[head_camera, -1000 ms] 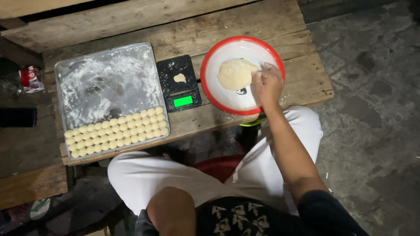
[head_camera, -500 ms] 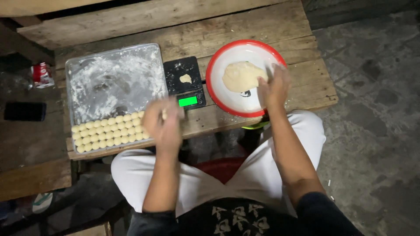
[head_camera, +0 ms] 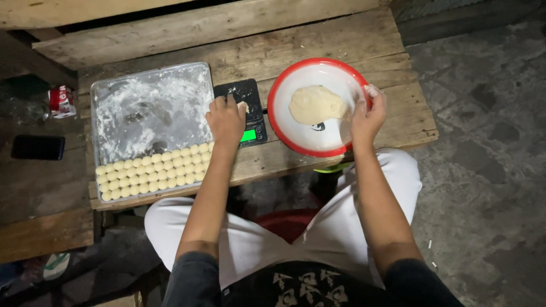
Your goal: Portioning dough by weighing small pieces on a digital scale and rolling them into uniform balls.
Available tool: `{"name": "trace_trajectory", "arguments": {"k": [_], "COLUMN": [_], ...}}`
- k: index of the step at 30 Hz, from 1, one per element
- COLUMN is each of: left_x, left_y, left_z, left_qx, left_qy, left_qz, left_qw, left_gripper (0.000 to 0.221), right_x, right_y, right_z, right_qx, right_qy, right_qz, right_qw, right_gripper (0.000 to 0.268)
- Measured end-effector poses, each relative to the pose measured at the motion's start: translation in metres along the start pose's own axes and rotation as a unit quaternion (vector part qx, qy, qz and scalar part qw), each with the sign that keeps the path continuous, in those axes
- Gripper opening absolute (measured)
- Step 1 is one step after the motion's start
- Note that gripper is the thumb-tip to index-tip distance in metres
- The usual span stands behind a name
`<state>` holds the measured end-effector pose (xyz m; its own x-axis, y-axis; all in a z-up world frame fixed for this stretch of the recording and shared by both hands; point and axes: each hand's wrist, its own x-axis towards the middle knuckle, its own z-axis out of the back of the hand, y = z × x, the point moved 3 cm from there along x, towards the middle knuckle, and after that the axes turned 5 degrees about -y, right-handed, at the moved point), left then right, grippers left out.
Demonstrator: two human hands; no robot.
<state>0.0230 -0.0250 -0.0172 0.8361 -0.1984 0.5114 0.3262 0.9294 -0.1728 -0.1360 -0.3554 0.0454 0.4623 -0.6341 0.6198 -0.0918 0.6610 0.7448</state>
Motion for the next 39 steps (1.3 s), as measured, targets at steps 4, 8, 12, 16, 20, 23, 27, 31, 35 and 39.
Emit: {"name": "trace_trajectory", "arguments": {"k": [4, 8, 12, 16, 20, 23, 27, 31, 35, 39], "left_x": [-0.001, -0.001, -0.007, -0.021, -0.096, -0.155, -0.129, -0.121, -0.181, -0.141], "left_y": [-0.002, -0.008, -0.031, -0.087, -0.124, -0.145, -0.158, -0.135, -0.142, -0.137], "left_z": [-0.013, -0.002, 0.046, 0.119, 0.091, 0.08, 0.174, 0.179, 0.147, 0.235], "left_qx": [0.017, -0.002, -0.135, -0.457, -0.482, -0.736, -0.732, -0.6, -0.725, -0.847], "left_qy": [0.001, -0.015, 0.022, 0.123, 0.128, 0.265, 0.313, 0.208, 0.213, 0.188], "left_qz": [-0.051, -0.077, -0.065, 0.094, 0.044, 0.365, 0.451, 0.122, 0.048, 0.288], "left_qw": [0.999, 0.997, 0.989, 0.876, 0.866, 0.504, 0.403, 0.763, 0.653, 0.406], "left_gripper": [0.031, 0.023, 0.018, 0.027, 0.016, 0.027, 0.066, 0.048, 0.067, 0.085], "right_x": [0.0, -0.005, -0.02, -0.055, -0.084, -0.093, -0.108, -0.145, -0.128, -0.129], "right_y": [0.006, 0.011, 0.03, 0.047, 0.093, 0.114, 0.135, 0.202, 0.209, 0.227], "right_z": [0.0, -0.004, -0.01, -0.026, -0.027, -0.017, 0.003, 0.015, 0.018, 0.037], "right_qx": [0.016, 0.025, 0.014, 0.104, 0.243, 0.216, 0.126, 0.221, 0.134, 0.243], "right_qy": [-0.006, -0.002, 0.021, 0.128, 0.189, 0.216, 0.21, 0.274, 0.148, 0.236], "right_qz": [0.005, -0.003, -0.001, 0.038, -0.003, -0.001, 0.107, 0.238, 0.224, 0.117], "right_qw": [1.0, 1.0, 1.0, 0.986, 0.951, 0.952, 0.964, 0.905, 0.954, 0.933], "right_gripper": [0.023, 0.022, 0.022, 0.036, 0.07, 0.078, 0.083, 0.127, 0.054, 0.14]}}
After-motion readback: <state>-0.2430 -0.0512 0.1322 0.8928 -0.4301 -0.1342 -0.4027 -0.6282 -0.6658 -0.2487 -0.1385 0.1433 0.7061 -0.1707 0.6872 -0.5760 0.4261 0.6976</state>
